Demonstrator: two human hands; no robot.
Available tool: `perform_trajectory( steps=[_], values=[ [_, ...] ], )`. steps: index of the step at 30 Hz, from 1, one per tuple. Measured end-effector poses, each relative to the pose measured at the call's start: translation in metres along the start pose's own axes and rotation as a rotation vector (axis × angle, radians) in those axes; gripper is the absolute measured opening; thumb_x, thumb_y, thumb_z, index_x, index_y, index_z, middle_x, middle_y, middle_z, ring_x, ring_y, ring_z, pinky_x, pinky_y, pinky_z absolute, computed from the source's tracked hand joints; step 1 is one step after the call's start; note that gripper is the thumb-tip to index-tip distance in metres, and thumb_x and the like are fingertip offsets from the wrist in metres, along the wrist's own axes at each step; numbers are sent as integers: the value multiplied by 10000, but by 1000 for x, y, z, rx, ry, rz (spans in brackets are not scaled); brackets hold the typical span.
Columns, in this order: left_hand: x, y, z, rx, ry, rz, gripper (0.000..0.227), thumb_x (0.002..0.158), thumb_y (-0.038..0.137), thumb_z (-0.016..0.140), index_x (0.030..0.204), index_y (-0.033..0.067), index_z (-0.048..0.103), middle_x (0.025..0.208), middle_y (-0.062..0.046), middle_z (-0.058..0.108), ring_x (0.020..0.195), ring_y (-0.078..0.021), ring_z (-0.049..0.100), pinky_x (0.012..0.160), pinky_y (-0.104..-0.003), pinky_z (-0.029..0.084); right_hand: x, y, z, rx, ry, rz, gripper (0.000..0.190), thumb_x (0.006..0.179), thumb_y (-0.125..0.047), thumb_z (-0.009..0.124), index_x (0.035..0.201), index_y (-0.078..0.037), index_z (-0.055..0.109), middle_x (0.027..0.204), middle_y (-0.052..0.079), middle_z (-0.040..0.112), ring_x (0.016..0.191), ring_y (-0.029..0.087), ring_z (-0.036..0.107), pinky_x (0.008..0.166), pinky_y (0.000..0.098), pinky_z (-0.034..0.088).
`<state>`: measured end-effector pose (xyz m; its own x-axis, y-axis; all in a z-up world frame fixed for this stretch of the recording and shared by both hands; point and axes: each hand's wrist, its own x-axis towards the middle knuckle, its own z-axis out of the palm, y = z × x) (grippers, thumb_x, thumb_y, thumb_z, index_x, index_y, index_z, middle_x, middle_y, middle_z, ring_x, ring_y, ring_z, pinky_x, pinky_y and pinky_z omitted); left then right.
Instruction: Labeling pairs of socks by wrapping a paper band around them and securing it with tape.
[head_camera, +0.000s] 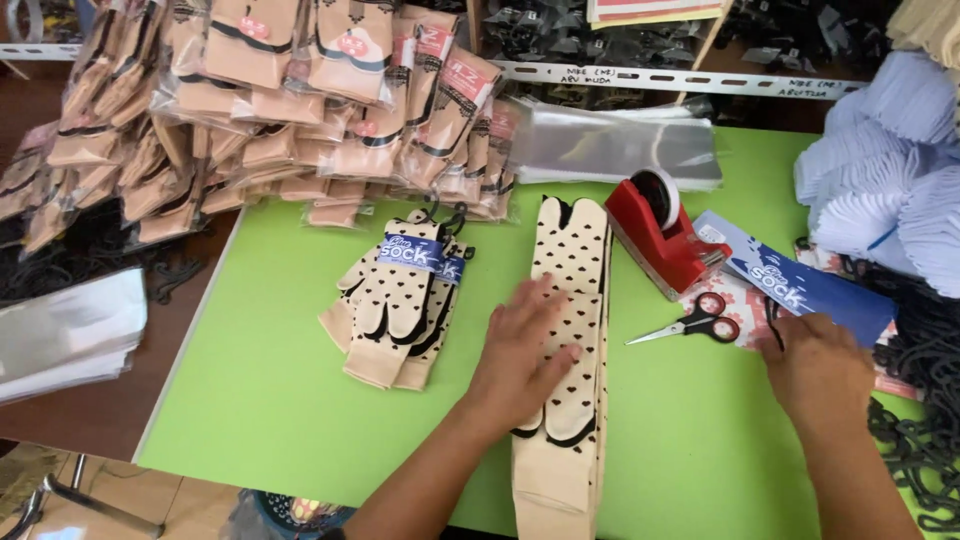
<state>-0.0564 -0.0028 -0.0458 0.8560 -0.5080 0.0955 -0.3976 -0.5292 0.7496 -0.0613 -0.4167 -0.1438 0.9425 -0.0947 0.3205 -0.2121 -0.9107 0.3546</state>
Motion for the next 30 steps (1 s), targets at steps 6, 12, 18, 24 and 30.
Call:
perform_trajectory(
  steps=[6,12,18,24,30],
  values=[
    [18,-26,-11,-443,316,-542,749,826,459,713,1477,130,543,1223,11,666,902,-122,642,751,-336,583,30,11,-1,113,-480,96,485,919,-605,583,1328,-359,664,1339,78,707,1165,304,733,928,484,580],
    [31,-14,-34,-404,94,-729,693,680,619,727,1219,184,715,943,61,693,925,-122,678,792,-304,498,45,10,-9,88,-765,244,417,817,-702,669,1076,-403,800,1188,-7,838,1113,261,797,960,377,537],
    [22,-30,-12,-628,187,-489,309,828,338,826,1000,160,640,755,51,561,674,-75,480,605,-251,428,40,10,10,64,-759,127,315,942,-569,553,1141,-374,701,1402,-11,686,1238,265,718,1039,390,547],
    [15,-71,17,-884,133,-379,792,804,304,815,1486,13,537,870,45,582,840,-88,575,735,-237,547,34,9,-22,-57,-642,165,806,736,-932,494,1250,-354,717,1419,19,693,1329,245,675,1038,487,525],
    [10,-70,15,-897,124,-230,167,919,233,780,887,153,636,717,106,408,648,-45,341,598,-221,299,27,-2,-30,-4,-784,-74,259,838,-539,629,764,-291,637,1187,-133,702,1215,123,660,1076,425,489]
  ],
)
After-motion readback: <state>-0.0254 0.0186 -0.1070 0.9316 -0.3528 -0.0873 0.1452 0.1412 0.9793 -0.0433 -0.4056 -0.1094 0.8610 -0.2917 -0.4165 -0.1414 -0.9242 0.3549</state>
